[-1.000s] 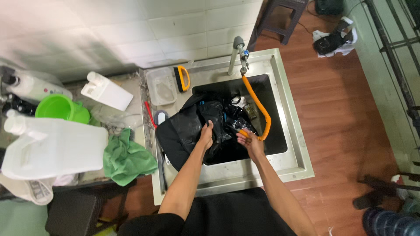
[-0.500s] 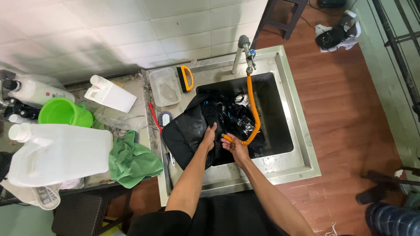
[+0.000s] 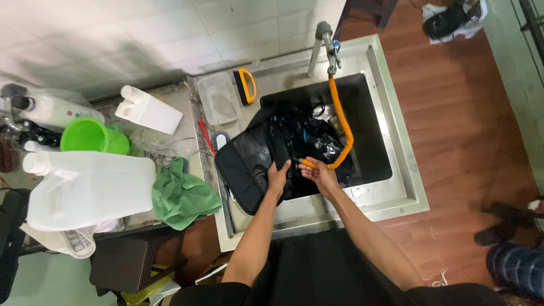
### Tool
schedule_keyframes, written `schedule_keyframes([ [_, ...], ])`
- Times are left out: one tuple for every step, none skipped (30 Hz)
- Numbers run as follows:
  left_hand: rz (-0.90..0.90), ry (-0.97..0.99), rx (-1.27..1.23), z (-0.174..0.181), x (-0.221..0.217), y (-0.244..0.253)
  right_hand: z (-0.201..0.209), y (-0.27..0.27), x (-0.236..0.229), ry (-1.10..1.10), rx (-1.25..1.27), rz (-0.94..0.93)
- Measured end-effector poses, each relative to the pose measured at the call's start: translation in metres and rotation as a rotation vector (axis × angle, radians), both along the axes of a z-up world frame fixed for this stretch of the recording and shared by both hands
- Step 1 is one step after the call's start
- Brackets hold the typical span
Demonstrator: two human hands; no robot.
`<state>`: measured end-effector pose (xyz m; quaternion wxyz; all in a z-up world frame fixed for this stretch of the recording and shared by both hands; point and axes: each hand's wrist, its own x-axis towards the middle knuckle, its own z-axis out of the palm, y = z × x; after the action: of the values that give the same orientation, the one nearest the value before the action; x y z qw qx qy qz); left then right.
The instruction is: The person cleans a black bag in a sink by applying soap with a small brush, scrubbing the interior and exterior surfaces, and rinsing it with water from a faucet.
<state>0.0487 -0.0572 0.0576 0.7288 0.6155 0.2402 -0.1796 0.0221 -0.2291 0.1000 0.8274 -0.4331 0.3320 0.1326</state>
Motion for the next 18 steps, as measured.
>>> schedule_keyframes([
  [-0.036,-0.022,0.08,-0.002,0.0,-0.003,0.002,0.001,-0.003,0.018,-0.01,0.017],
  [-0.072,-0.044,0.16,-0.003,0.0,-0.005,0.005,0.002,-0.007,0.036,-0.02,0.035],
  [-0.079,-0.042,0.162,0.008,-0.002,-0.007,-0.001,0.001,-0.01,0.038,-0.018,0.028],
  [-0.122,-0.04,0.208,0.019,-0.003,-0.008,-0.007,0.001,-0.014,0.061,-0.013,0.04],
  [-0.173,-0.036,0.253,0.03,-0.007,-0.01,-0.014,0.0,-0.022,0.087,-0.008,0.046],
  [-0.186,-0.032,0.254,0.006,-0.003,-0.01,-0.007,0.002,-0.024,0.093,-0.005,0.034],
  [-0.185,-0.01,0.316,-0.018,0.003,-0.011,0.001,0.002,-0.025,0.092,-0.017,0.036],
  [-0.184,0.012,0.378,-0.041,0.009,-0.013,0.009,0.001,-0.025,0.09,-0.03,0.038],
  [-0.188,0.003,0.377,-0.027,0.015,-0.014,0.005,-0.002,-0.021,0.083,-0.031,0.033],
  [-0.186,0.024,0.371,-0.013,0.021,-0.015,0.0,-0.005,-0.018,0.079,-0.041,0.019],
  [-0.186,0.058,0.366,0.0,0.016,-0.014,-0.005,-0.006,-0.024,0.088,-0.048,0.004],
  [-0.193,0.063,0.367,0.003,0.012,-0.011,-0.01,-0.01,-0.026,0.093,-0.046,-0.001],
  [-0.186,0.053,0.352,0.007,0.013,-0.008,-0.015,-0.014,-0.024,0.09,-0.05,-0.02],
  [-0.179,0.044,0.336,0.011,0.013,-0.006,-0.019,-0.017,-0.023,0.086,-0.054,-0.04],
  [-0.187,0.038,0.341,0.011,0.015,-0.006,-0.022,-0.022,-0.021,0.082,-0.05,-0.049],
  [-0.143,0.046,0.288,0.011,0.017,-0.007,-0.026,-0.027,-0.019,0.077,-0.03,-0.073],
  [-0.095,0.054,0.233,0.011,0.018,-0.008,-0.029,-0.032,-0.017,0.071,-0.012,-0.092],
  [-0.1,0.049,0.235,0.025,0.007,-0.006,-0.023,-0.034,-0.025,0.067,-0.01,-0.098],
])
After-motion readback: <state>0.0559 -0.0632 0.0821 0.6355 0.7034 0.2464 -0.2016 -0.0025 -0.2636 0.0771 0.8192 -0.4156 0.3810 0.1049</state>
